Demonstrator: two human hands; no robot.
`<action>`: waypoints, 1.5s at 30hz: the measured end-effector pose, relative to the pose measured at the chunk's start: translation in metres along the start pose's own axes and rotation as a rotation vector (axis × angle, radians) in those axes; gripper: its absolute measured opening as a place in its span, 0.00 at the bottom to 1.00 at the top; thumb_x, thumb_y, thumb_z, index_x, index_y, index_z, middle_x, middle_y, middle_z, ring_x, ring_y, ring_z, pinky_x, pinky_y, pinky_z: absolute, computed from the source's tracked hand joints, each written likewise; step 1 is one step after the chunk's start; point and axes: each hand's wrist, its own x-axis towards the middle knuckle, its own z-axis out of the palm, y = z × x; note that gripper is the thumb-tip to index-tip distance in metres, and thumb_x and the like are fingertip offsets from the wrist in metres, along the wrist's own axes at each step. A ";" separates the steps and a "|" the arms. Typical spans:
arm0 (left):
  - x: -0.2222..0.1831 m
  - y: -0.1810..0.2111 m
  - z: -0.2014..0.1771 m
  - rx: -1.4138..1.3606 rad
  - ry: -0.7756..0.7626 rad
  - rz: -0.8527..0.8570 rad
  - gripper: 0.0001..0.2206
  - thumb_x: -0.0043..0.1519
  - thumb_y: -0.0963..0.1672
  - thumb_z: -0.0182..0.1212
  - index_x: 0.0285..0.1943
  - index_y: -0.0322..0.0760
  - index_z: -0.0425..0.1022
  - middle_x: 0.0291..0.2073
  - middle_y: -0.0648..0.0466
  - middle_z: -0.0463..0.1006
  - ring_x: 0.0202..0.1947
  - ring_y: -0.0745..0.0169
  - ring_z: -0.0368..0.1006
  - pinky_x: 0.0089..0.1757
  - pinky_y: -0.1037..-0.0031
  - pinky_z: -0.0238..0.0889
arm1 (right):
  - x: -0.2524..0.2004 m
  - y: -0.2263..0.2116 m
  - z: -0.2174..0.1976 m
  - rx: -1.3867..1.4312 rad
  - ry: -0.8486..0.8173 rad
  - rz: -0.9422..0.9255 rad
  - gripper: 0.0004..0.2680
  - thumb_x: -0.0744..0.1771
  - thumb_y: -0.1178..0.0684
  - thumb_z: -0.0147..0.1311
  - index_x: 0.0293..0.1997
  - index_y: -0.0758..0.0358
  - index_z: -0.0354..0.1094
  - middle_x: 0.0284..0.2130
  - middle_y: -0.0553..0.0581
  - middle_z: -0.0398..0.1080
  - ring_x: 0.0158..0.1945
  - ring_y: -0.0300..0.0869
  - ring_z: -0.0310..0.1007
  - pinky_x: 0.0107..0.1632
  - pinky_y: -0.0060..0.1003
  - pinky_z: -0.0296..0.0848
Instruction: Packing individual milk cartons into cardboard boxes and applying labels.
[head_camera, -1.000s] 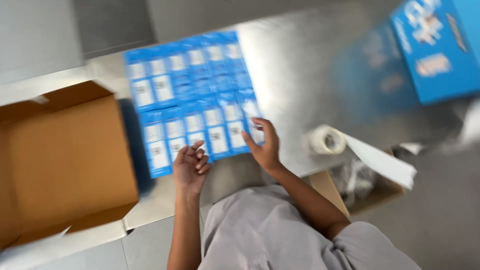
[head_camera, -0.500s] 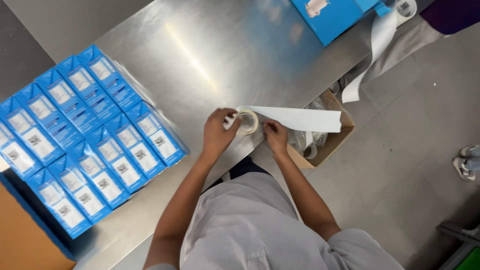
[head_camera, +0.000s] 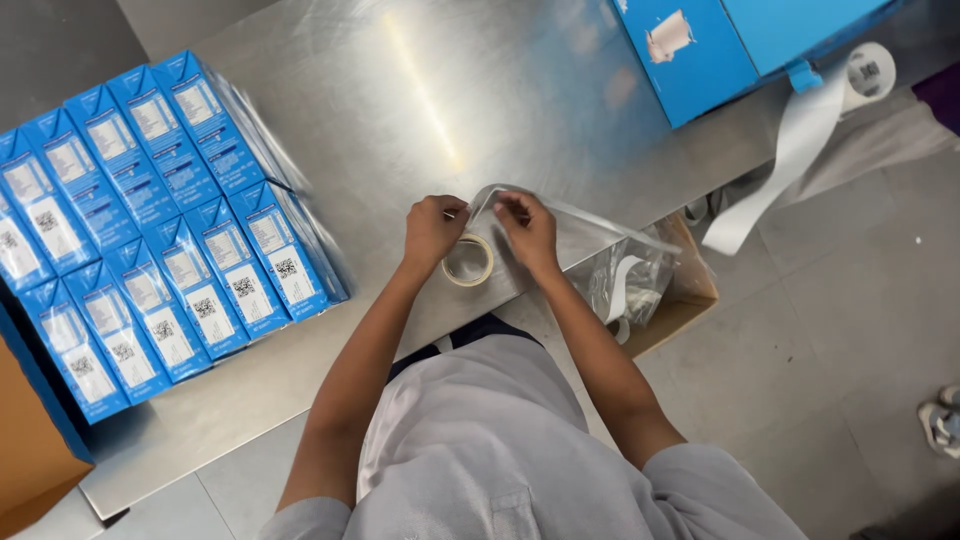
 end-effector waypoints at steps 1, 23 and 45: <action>0.002 0.000 -0.002 0.002 0.011 -0.007 0.08 0.59 0.44 0.65 0.41 0.35 0.85 0.33 0.47 0.85 0.32 0.54 0.83 0.40 0.67 0.75 | -0.004 0.000 0.003 0.003 -0.013 -0.003 0.08 0.67 0.56 0.61 0.50 0.64 0.75 0.37 0.49 0.77 0.38 0.32 0.75 0.44 0.28 0.75; 0.001 -0.004 -0.008 -0.680 -0.182 -0.146 0.13 0.55 0.38 0.71 0.49 0.26 0.82 0.38 0.49 0.85 0.38 0.66 0.80 0.41 0.76 0.74 | -0.003 -0.040 0.013 -0.096 -0.074 -0.160 0.08 0.67 0.57 0.63 0.48 0.69 0.74 0.44 0.57 0.76 0.42 0.40 0.81 0.44 0.33 0.81; -0.013 0.017 -0.017 -0.435 -0.051 -0.003 0.16 0.58 0.35 0.64 0.55 0.34 0.79 0.40 0.49 0.86 0.40 0.62 0.84 0.45 0.73 0.78 | 0.000 -0.044 0.010 -0.292 -0.096 -0.451 0.03 0.67 0.61 0.58 0.41 0.69 0.74 0.37 0.59 0.76 0.37 0.45 0.79 0.43 0.34 0.75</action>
